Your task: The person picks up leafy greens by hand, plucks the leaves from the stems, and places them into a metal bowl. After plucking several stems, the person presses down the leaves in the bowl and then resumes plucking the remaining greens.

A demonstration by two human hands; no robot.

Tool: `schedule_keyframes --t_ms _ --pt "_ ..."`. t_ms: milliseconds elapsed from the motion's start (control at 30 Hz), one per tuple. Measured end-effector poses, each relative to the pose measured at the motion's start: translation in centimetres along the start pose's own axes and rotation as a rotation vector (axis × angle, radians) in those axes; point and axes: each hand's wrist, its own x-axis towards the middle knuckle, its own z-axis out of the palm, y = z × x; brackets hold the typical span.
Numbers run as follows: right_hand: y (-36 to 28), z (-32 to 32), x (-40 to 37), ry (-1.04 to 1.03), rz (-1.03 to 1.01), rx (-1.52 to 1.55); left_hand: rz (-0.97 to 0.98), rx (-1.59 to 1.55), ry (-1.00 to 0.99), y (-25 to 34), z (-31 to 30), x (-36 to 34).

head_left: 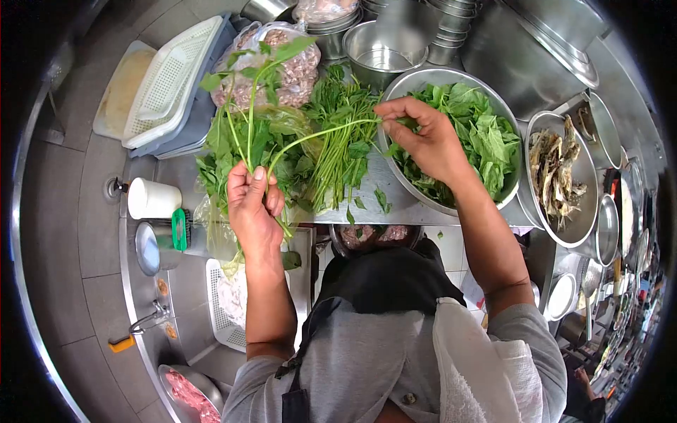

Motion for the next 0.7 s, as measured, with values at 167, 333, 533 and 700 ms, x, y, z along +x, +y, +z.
schedule_keyframes --t_ms 167,333,533,700 --pt "-1.4 -1.3 -0.2 -0.028 -0.313 -0.420 -0.006 -0.008 -0.056 0.4 0.7 -0.5" --pt "-0.9 -1.8 -1.3 0.033 -0.285 -0.399 -0.008 -0.012 -0.077 0.6 0.7 -1.1" --pt "0.4 -6.8 -2.5 0.339 0.011 -0.529 -0.040 0.012 -0.073 0.1 1.0 -1.5" --pt "-1.3 -6.4 -2.8 0.049 -0.241 -0.512 -0.084 -0.009 -0.130 -0.2 1.7 -1.9"
